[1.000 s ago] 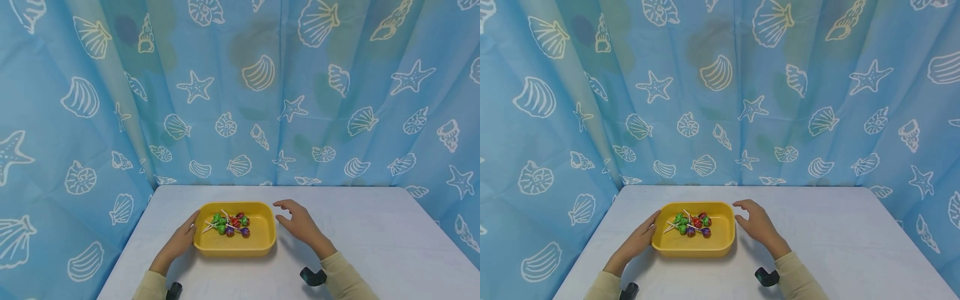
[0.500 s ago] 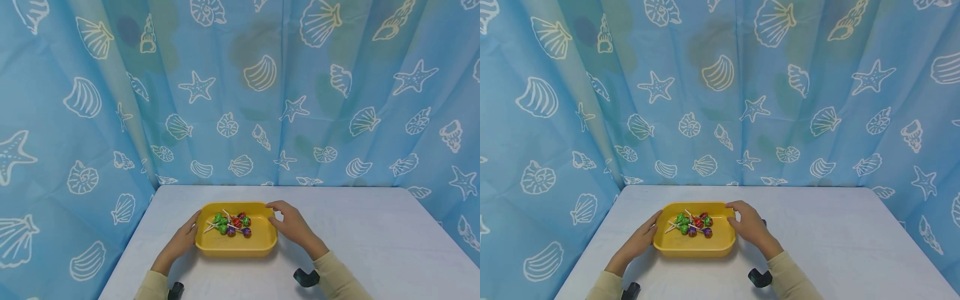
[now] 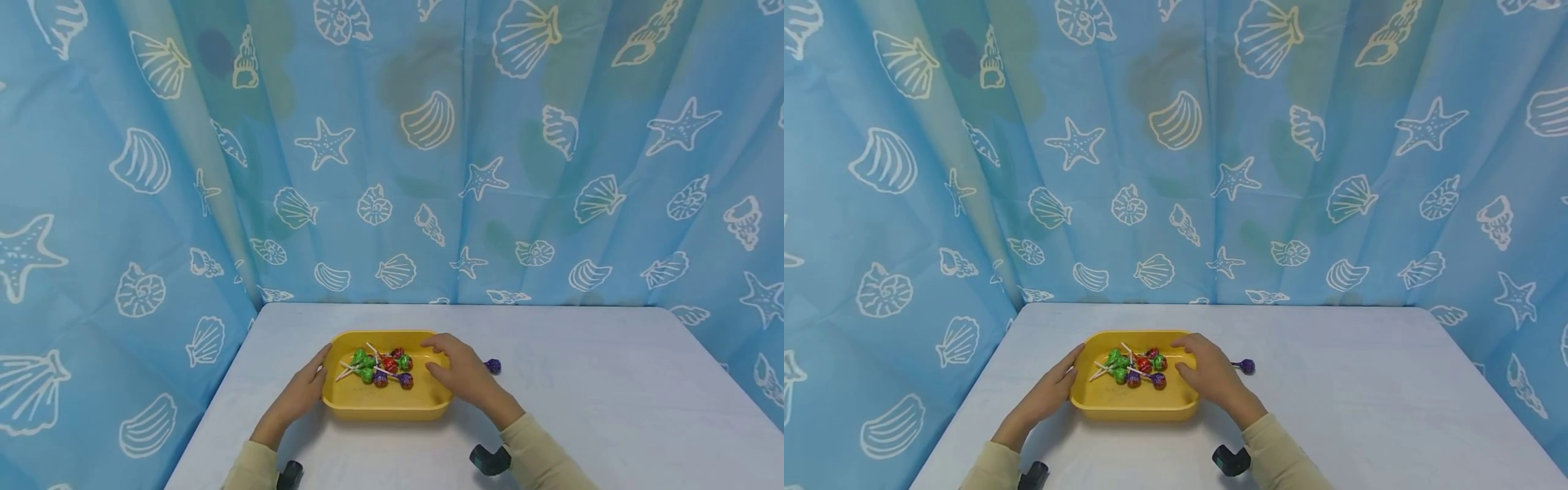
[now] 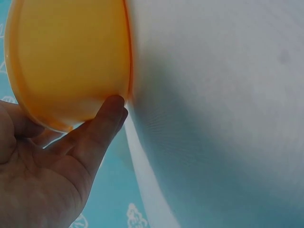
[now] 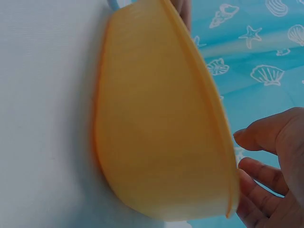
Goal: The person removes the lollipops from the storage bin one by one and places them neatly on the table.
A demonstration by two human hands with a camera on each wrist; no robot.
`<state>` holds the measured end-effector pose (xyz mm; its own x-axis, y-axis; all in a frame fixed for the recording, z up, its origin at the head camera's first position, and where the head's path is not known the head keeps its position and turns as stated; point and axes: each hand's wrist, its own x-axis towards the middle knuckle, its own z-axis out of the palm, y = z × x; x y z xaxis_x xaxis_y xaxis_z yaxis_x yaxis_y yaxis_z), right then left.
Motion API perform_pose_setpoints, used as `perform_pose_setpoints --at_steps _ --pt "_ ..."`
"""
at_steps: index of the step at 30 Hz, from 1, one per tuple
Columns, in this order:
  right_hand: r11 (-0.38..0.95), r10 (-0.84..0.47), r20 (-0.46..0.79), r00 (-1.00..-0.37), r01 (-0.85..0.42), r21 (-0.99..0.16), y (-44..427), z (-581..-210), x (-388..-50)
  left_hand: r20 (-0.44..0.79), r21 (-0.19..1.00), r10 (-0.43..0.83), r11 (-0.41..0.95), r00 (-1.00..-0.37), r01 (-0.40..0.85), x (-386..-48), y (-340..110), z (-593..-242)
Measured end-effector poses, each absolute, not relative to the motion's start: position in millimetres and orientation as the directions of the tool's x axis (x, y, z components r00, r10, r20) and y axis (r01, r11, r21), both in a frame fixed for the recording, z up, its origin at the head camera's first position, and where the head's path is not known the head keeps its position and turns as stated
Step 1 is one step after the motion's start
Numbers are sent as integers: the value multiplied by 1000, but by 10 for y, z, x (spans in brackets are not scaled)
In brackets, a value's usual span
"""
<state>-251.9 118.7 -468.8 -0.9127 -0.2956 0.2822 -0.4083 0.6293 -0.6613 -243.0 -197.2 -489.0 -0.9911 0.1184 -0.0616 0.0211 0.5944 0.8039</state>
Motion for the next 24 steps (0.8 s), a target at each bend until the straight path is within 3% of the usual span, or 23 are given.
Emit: perform_pose_setpoints --at_steps 24 --pt "697 -414 181 -892 -439 -568 953 -4762 -2521 -37 795 134 605 -990 52 -2435 -1994 -4909"
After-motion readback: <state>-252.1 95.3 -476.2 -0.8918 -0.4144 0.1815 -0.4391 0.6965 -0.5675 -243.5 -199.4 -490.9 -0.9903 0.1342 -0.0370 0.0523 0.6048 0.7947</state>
